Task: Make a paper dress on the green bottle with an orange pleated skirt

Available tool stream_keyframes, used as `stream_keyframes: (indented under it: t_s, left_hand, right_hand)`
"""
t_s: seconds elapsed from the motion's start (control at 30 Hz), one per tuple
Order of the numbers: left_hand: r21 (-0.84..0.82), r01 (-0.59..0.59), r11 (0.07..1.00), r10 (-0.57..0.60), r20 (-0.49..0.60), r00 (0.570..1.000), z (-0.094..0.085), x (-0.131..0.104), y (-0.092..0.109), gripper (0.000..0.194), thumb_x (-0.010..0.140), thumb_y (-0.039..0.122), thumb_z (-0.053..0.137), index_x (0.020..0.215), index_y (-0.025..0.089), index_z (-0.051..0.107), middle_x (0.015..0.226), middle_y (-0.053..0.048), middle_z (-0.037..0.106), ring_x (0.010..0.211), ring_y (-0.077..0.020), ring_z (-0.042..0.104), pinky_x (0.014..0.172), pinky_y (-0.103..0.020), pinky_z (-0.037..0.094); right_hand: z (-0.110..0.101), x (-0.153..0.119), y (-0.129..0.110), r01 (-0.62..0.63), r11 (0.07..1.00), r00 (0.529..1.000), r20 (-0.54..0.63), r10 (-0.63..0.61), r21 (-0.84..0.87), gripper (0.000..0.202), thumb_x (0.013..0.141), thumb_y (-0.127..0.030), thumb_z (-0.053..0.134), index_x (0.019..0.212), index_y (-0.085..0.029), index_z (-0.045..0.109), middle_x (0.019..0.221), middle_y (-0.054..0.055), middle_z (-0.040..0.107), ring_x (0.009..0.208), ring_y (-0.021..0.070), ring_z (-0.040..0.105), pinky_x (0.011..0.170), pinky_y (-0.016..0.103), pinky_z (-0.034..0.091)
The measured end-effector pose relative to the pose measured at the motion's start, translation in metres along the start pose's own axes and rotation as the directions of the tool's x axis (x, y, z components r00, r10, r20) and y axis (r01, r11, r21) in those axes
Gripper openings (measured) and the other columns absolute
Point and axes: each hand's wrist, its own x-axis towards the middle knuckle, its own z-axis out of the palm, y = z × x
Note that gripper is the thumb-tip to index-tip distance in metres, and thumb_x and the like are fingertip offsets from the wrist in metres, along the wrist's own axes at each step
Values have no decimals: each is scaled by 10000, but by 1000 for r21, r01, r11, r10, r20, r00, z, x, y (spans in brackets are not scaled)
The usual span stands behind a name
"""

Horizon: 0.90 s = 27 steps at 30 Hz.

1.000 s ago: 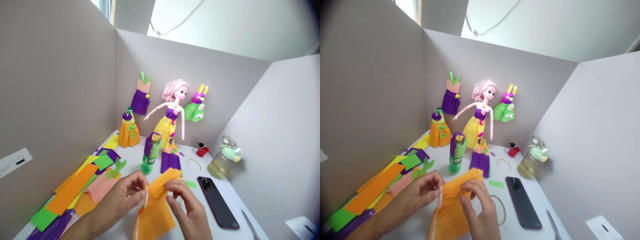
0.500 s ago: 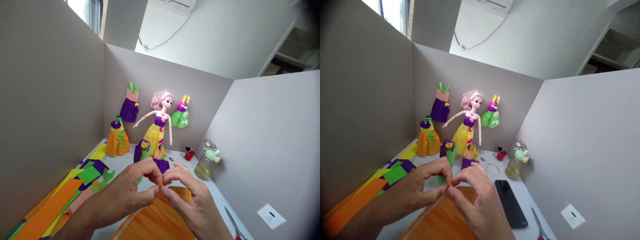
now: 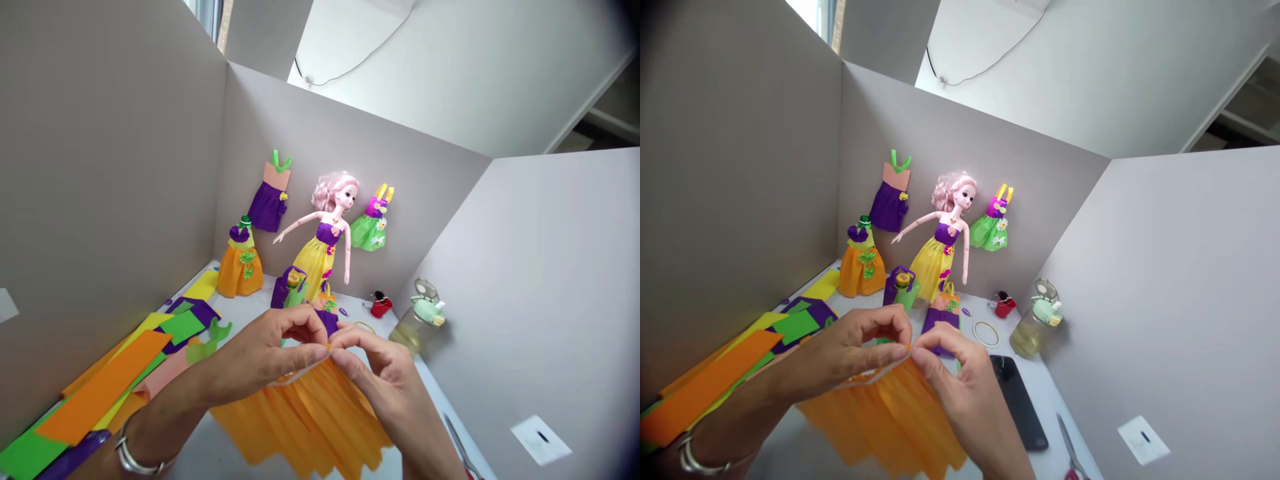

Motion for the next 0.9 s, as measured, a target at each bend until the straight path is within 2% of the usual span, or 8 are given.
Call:
stream_keyframes:
  t_s: [0.2, 0.4, 0.6, 0.7, 0.8, 0.9]
  left_hand:
    - [77, -40, 996, 41, -11, 999, -1, 0, -1, 190, 896, 367, 597, 815, 196, 575, 795, 36, 543, 694, -104, 467, 628, -220, 361]
    - [48, -21, 999, 21, -5, 1000, -1, 0, 3, 190, 897, 371, 596, 829, 195, 572, 752, 40, 512, 650, -94, 446, 602, -219, 357]
    - [122, -1, 993, 5, -33, 999, 1, 1, 10, 149, 900, 317, 573, 813, 196, 571, 782, 31, 538, 702, -113, 484, 640, -230, 391]
    - [260, -67, 963, 104, -134, 985, 3, 0, 7, 151, 892, 365, 591, 862, 218, 586, 877, 12, 585, 836, -158, 537, 786, -280, 438]
    - [438, -113, 892, 236, -236, 943, 6, -4, 5, 147, 892, 381, 596, 881, 235, 586, 960, -6, 591, 954, -197, 540, 896, -329, 425]
    - [541, -127, 831, 284, -217, 934, 9, -8, 7, 118, 907, 347, 579, 849, 249, 610, 959, -8, 582, 971, -203, 538, 883, -324, 429]
  right_hand:
    - [-1, -1, -1, 6, 1000, 1000, 19, -6, 11, 211, 925, -403, 570, 833, -222, 630, 898, -3, 633, 854, 167, 572, 802, 278, 414]
    - [-3, -1, -2, -4, 1000, 1000, 26, 4, -14, 205, 932, -384, 548, 848, -223, 642, 887, 0, 644, 833, 169, 578, 775, 283, 423]
    - [-2, 2, 0, 14, 999, 1000, 12, -14, -42, 180, 918, -363, 562, 828, -223, 633, 877, -6, 651, 833, 169, 584, 772, 277, 434]
    - [-3, 3, 2, -19, 1000, 1000, -14, 19, -18, 200, 906, -395, 568, 837, -220, 637, 879, 4, 657, 820, 178, 592, 731, 274, 453]
    - [-5, 4, 4, -63, 998, 997, -51, 64, 22, 229, 898, -428, 571, 863, -214, 645, 855, 12, 654, 780, 176, 592, 678, 268, 464]
    - [-7, 2, 4, -55, 998, 995, -80, 56, 19, 211, 894, -414, 584, 865, -217, 653, 850, 5, 656, 783, 169, 591, 672, 259, 457]
